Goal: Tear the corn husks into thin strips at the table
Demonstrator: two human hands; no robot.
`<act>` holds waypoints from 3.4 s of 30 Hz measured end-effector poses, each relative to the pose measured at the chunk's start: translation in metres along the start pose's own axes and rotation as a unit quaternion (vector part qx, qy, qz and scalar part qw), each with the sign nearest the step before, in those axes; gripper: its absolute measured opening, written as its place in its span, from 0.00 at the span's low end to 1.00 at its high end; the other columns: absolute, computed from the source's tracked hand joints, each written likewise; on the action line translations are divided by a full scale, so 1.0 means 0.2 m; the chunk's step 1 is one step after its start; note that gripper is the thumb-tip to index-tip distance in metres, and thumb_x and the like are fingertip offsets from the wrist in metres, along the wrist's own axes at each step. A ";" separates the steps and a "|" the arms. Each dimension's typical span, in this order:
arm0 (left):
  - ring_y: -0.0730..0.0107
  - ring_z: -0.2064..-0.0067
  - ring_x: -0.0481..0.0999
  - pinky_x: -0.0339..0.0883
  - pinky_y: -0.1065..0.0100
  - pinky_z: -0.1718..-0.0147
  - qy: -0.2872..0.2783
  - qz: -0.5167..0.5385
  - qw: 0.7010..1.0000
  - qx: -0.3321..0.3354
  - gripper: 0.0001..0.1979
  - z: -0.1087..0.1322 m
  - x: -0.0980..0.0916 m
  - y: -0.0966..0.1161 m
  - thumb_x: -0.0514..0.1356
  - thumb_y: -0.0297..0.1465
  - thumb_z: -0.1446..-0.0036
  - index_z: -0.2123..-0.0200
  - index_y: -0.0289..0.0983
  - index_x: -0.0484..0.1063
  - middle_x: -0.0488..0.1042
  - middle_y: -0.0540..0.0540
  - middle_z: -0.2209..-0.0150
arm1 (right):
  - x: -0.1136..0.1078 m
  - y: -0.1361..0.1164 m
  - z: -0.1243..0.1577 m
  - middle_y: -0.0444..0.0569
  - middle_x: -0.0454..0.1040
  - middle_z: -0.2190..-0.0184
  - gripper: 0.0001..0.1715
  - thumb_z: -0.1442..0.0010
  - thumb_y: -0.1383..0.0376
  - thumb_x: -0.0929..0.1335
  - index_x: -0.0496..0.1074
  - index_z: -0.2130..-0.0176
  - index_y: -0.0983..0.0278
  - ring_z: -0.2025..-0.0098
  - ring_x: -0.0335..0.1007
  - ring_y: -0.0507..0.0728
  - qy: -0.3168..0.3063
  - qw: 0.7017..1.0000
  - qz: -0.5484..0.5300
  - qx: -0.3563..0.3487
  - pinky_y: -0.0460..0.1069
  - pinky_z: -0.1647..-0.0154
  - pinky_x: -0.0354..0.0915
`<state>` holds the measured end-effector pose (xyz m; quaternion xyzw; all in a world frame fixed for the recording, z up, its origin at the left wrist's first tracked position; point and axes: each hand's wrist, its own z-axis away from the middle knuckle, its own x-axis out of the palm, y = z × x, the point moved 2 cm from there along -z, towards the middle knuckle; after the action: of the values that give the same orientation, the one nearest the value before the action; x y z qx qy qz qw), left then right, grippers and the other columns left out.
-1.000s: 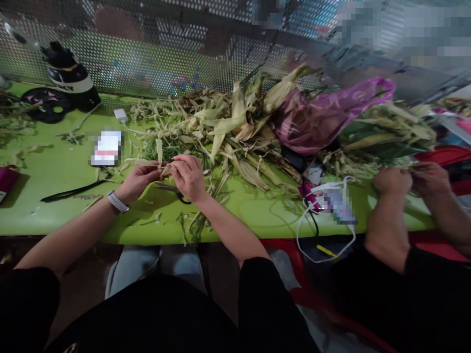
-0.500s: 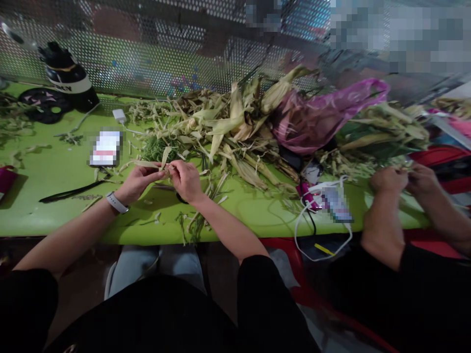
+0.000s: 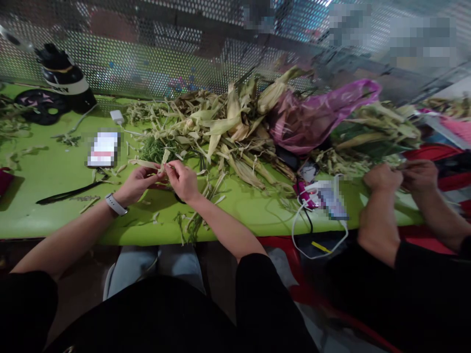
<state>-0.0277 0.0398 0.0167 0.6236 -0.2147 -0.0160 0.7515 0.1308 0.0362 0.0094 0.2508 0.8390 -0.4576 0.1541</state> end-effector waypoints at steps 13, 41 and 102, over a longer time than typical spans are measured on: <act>0.72 0.65 0.78 0.74 0.70 0.66 0.081 0.041 0.996 0.012 0.18 -0.03 -0.11 0.06 0.76 0.32 0.60 0.65 0.35 0.76 0.78 0.48 0.66 | -0.04 0.06 -0.04 0.49 0.72 0.68 0.19 0.35 0.53 0.66 0.74 0.55 0.64 0.65 0.69 0.56 -0.051 0.989 0.084 -0.110 0.51 0.60 0.65; 0.70 0.65 0.76 0.71 0.68 0.65 0.054 -0.072 0.995 0.052 0.18 -0.02 -0.05 0.06 0.73 0.41 0.56 0.64 0.35 0.80 0.79 0.43 0.64 | -0.02 0.01 -0.02 0.53 0.77 0.63 0.14 0.30 0.58 0.60 0.72 0.59 0.60 0.57 0.71 0.60 -0.029 0.970 0.152 -0.188 0.59 0.44 0.63; 0.74 0.64 0.74 0.69 0.71 0.62 0.070 0.021 0.995 0.071 0.17 0.03 0.02 0.00 0.71 0.40 0.52 0.62 0.37 0.78 0.77 0.49 0.65 | 0.00 -0.01 0.00 0.45 0.68 0.80 0.24 0.32 0.52 0.61 0.69 0.73 0.62 0.76 0.62 0.53 0.020 0.986 0.146 -0.074 0.48 0.69 0.56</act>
<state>-0.0268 0.0334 0.0181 0.6706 -0.1751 0.0595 0.7185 0.1294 0.0344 0.0114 0.3674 0.8280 -0.3617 0.2206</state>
